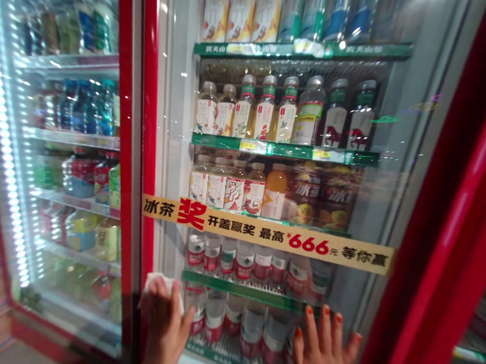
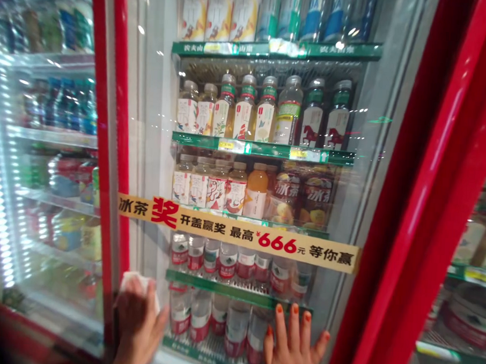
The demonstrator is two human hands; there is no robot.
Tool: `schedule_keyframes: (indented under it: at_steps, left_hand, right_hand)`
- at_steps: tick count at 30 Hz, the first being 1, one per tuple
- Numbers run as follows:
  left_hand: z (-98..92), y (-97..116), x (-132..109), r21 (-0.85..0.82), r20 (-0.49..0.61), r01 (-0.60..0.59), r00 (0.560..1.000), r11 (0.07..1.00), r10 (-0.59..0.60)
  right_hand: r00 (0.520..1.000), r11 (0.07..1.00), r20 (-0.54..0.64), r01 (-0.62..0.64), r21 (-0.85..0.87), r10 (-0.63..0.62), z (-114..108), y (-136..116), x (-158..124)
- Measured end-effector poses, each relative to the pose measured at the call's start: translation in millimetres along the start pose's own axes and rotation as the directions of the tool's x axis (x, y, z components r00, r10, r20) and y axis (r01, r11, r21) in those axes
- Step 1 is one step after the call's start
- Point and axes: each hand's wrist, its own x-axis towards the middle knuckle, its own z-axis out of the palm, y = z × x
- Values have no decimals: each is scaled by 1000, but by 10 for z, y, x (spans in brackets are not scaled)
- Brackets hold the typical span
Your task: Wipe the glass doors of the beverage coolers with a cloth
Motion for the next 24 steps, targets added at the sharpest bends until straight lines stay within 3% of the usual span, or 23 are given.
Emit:
schedule_keyframes:
  at_steps: [1, 3, 5, 7, 9, 11, 13, 14, 16, 17, 18, 19, 21, 22, 24]
  left_hand:
    - [2, 68, 138, 0, -26, 90, 996, 996, -90]
    - [36, 364, 390, -16, -45, 133, 990, 991, -133]
    - [90, 713, 467, -38, 9, -2, 1000, 999, 2]
    - [128, 890, 313, -48, 30, -258, 965, 965, 260]
    - [138, 775, 31, -26, 13, -476, 879, 879, 476]
    - [136, 451, -172, 1, -1, -541, 841, 841, 541]
    - [120, 169, -129, 16, -44, -419, 907, 908, 420]
    - [105, 126, -9, 7, -73, -305, 950, 952, 305]
    - [70, 304, 337, -41, -113, -55, 992, 998, 50]
    - [59, 506, 509, -70, -117, 34, 992, 997, -42]
    - [56, 746, 642, -81, -113, 52, 992, 995, -61]
    - [63, 989, 717, -82, -53, -2, 999, 997, -2]
    - [93, 1349, 655, -74, -40, -263, 965, 962, 260]
    - [111, 1416, 534, -64, -33, -413, 911, 908, 412]
    - [142, 1290, 232, -31, -12, -649, 761, 760, 649]
  right_hand:
    - [1000, 1000, 0, -1, -7, 1, 3, 9, -14]
    - [1000, 1000, -6, -1, -12, 1, 4, 16, -33]
    - [1000, 1000, -9, 0, 9, 0, -2, 14, -30]
    - [1000, 1000, -15, 8, 23, -8, -4, 14, -21]
    - [1000, 1000, -29, 7, 18, -7, 12, 21, -26]
    - [999, 1000, -50, 17, 5, -17, 53, 33, -46]
    - [996, 999, -78, 32, -1, -32, 98, 40, -59]
    - [995, 999, -91, 35, -2, -35, 110, 39, -56]
    - [995, 1000, -94, 19, 1, -18, 98, 29, -28]
    - [997, 1000, -83, 4, 6, -4, 74, 21, -5]
    - [998, 1000, -63, -4, 11, 4, 42, 13, 20]
    - [999, 1000, -35, -6, 16, 6, 6, 4, 43]
    - [1000, 1000, 13, 4, 25, -5, -54, -17, 67]
    - [1000, 1000, 23, -9, 22, 9, -70, -31, 62]
    - [994, 994, 26, -105, -10, 105, -64, -68, 14]
